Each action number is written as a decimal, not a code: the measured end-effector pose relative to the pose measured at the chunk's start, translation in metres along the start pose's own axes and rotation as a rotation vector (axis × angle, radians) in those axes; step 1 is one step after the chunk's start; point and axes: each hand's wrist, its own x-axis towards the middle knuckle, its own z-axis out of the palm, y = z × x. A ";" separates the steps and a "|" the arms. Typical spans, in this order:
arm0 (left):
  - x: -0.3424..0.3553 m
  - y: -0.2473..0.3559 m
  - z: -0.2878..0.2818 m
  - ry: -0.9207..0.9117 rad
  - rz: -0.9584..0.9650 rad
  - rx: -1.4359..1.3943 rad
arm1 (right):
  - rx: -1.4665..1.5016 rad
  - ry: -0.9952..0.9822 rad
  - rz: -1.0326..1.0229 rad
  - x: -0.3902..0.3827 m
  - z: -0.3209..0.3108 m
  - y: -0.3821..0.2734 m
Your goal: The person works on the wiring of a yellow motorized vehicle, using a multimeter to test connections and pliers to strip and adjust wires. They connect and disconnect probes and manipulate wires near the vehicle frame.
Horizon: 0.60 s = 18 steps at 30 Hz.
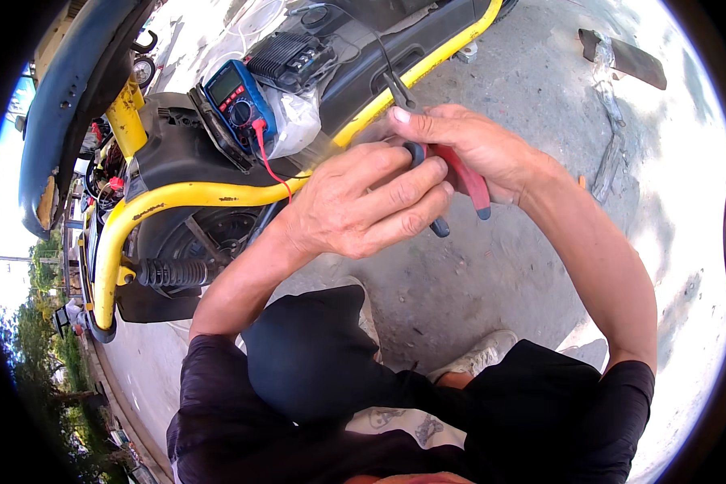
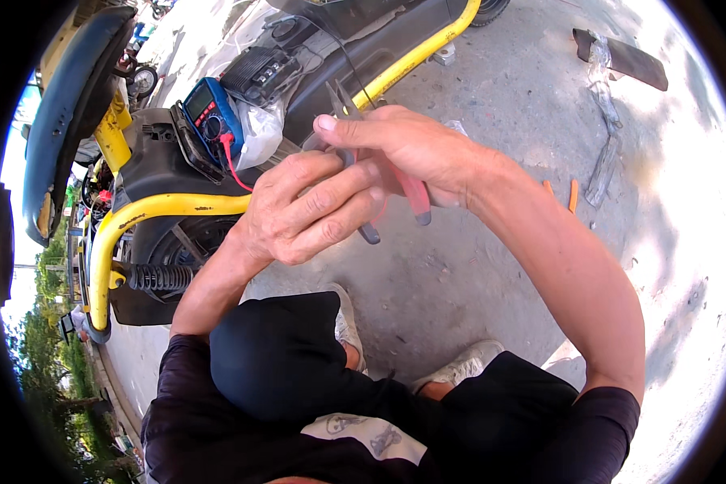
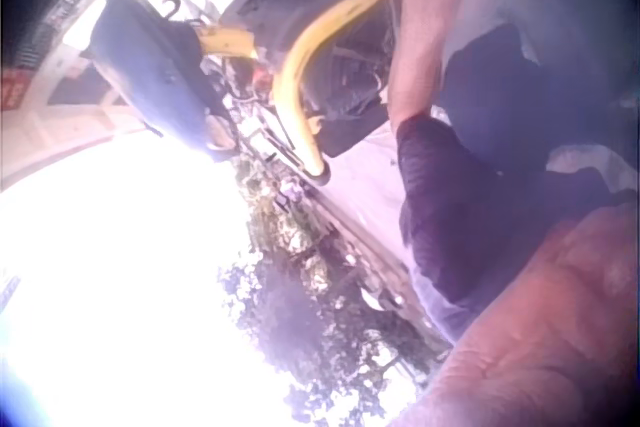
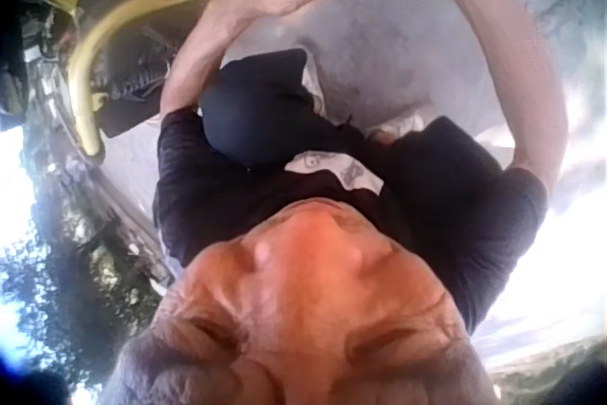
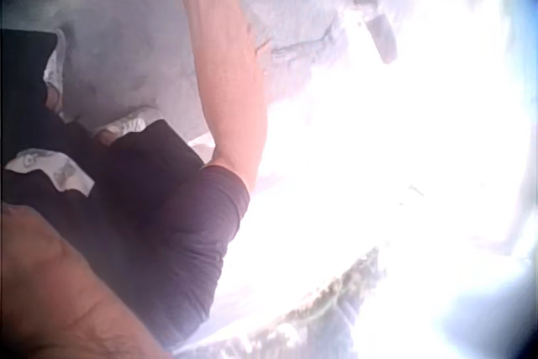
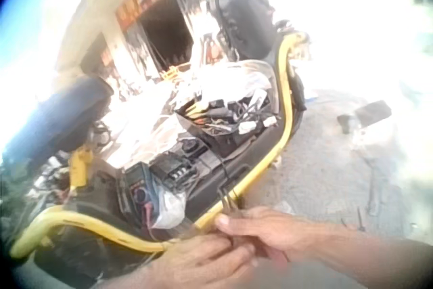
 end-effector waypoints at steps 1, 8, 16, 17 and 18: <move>-0.011 0.008 0.011 -0.038 -0.008 -0.053 | 0.134 0.043 0.075 -0.001 0.005 0.017; -0.126 0.042 0.095 0.168 -1.111 -0.648 | 0.121 0.299 0.504 -0.015 -0.007 0.080; -0.155 -0.013 0.153 1.216 -1.737 -1.585 | 0.238 0.319 0.337 0.000 0.027 0.102; -0.160 -0.018 0.153 1.253 -1.725 -1.614 | 0.169 0.238 0.395 0.002 0.027 0.110; -0.165 -0.022 0.161 1.284 -1.675 -1.717 | 0.136 0.234 0.427 0.008 0.027 0.122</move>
